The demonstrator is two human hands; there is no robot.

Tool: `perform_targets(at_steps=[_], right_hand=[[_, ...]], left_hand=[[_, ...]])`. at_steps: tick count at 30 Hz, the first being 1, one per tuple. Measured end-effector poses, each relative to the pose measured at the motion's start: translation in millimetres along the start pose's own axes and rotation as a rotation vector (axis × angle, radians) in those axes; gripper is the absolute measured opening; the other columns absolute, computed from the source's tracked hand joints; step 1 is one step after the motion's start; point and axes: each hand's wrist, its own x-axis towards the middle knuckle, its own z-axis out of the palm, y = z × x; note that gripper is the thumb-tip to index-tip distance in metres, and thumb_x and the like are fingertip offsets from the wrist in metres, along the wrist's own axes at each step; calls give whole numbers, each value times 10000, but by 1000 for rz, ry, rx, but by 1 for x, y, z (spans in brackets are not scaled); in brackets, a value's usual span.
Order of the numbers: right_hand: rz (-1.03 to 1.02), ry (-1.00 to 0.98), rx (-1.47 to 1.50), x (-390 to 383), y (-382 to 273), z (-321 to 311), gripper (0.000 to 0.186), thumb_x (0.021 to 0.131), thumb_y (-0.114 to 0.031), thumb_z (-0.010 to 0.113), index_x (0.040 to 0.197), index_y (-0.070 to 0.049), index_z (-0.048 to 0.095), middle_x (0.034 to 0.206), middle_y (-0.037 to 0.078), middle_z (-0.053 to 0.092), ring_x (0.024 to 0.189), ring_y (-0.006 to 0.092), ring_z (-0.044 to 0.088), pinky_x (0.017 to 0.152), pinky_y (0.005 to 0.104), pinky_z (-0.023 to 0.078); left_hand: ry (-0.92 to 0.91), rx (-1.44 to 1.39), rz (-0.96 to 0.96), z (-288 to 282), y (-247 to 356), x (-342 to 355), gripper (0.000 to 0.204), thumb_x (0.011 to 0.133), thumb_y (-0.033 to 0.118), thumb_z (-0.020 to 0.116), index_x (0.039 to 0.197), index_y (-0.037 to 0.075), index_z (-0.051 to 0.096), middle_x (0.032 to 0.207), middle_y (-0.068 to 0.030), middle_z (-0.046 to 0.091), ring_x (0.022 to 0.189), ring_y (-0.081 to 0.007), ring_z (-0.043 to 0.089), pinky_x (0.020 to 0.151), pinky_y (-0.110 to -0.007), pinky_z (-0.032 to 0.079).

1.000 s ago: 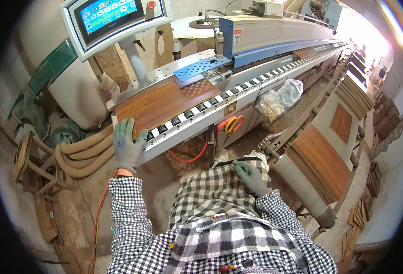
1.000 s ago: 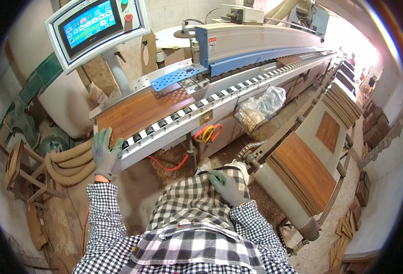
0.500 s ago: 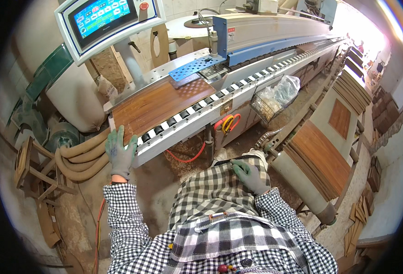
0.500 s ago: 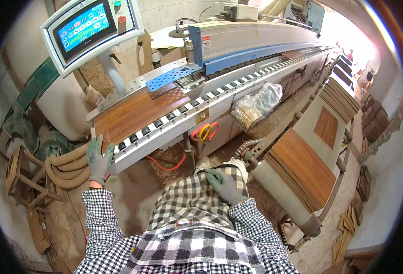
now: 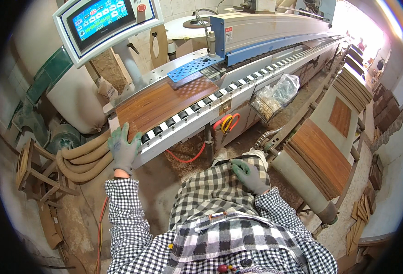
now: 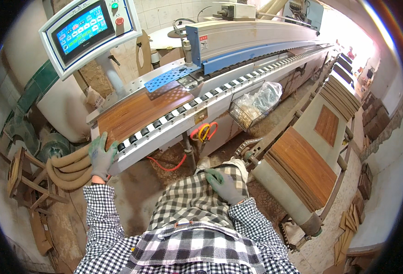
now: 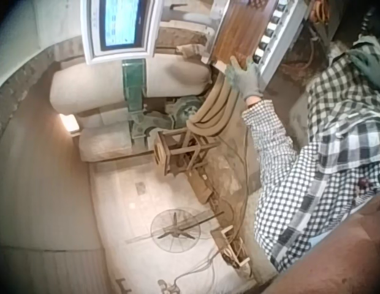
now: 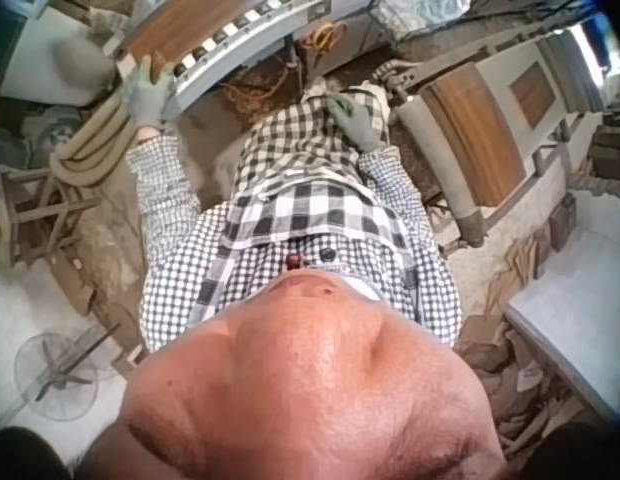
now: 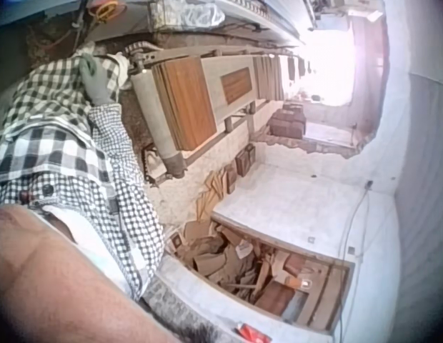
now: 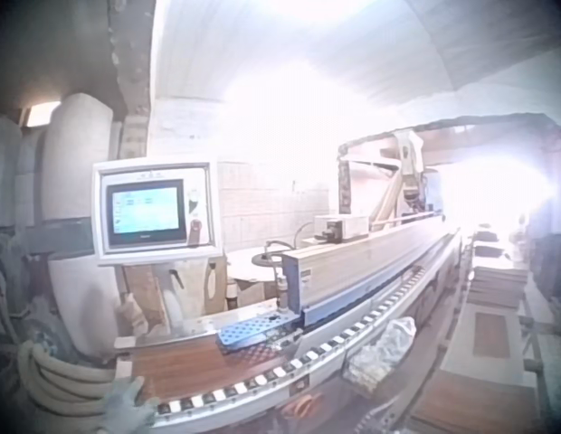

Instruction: The person feeds rectangular wooden boards through a belt sander one at a time, guiding them with gloved hands and stacking the finished boards on a nearby table. The person repeats this process for multiple boards throughout the clip.

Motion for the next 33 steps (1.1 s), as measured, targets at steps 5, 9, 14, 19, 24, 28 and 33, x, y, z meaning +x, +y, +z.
perform_targets(at_steps=[5, 9, 14, 19, 24, 28, 33], right_hand=[[83, 22, 257, 1, -5, -5, 352, 1008, -239, 600, 1275, -12, 641, 1157, 97, 709, 1044, 180, 664, 919, 307, 518], [-28, 165, 341, -8, -14, -41, 382, 1055, -283, 497, 1256, 11, 635, 1081, 94, 709, 977, 173, 674, 904, 290, 524], [-64, 509, 276, -54, -25, -114, 414, 1043, -313, 549, 1301, 1, 629, 1148, 101, 698, 1047, 161, 652, 916, 305, 520], [-88, 1182, -247, -120, 10, -195, 399, 1039, -213, 570, 1369, 9, 569, 1319, 142, 629, 1151, 213, 623, 1009, 341, 493], [450, 1544, -503, -189, 20, -249, 603, 1014, -375, 598, 1468, -5, 453, 1391, 180, 572, 1253, 272, 565, 1053, 371, 460], [255, 1481, -56, -219, 52, -272, 784, 957, -510, 634, 1456, 56, 422, 1374, 234, 568, 1211, 341, 578, 1006, 405, 494], [486, 1534, 166, -231, 69, -288, 786, 955, -548, 609, 1445, 47, 454, 1369, 191, 586, 1152, 314, 601, 1032, 393, 469]], left_hand=[[-12, 26, 9, 1, 43, 9, 720, 882, 595, 614, 1424, 126, 549, 1440, -190, 527, 1359, -329, 451, 1165, -488, 246], [-12, 37, 45, 17, 70, 24, 742, 873, 611, 611, 1420, 114, 553, 1412, -187, 554, 1337, -325, 473, 1149, -494, 265], [-10, 69, 60, 34, 108, 35, 781, 878, 674, 554, 1447, 140, 525, 1396, -204, 557, 1335, -371, 467, 1133, -507, 293], [-33, 6, 161, 42, 130, 39, 786, 916, 681, 493, 1480, 135, 475, 1488, -198, 479, 1409, -367, 395, 1194, -517, 208], [17, 35, 211, 44, 124, 36, 759, 937, 670, 476, 1448, 111, 514, 1466, -179, 514, 1398, -354, 422, 1179, -500, 256], [12, 3, 207, 46, 127, 35, 729, 948, 651, 471, 1444, 119, 520, 1479, -163, 507, 1415, -352, 403, 1195, -493, 237], [-3, 12, 209, 46, 129, 36, 714, 954, 639, 471, 1444, 122, 520, 1482, -157, 506, 1419, -349, 400, 1199, -492, 232]])
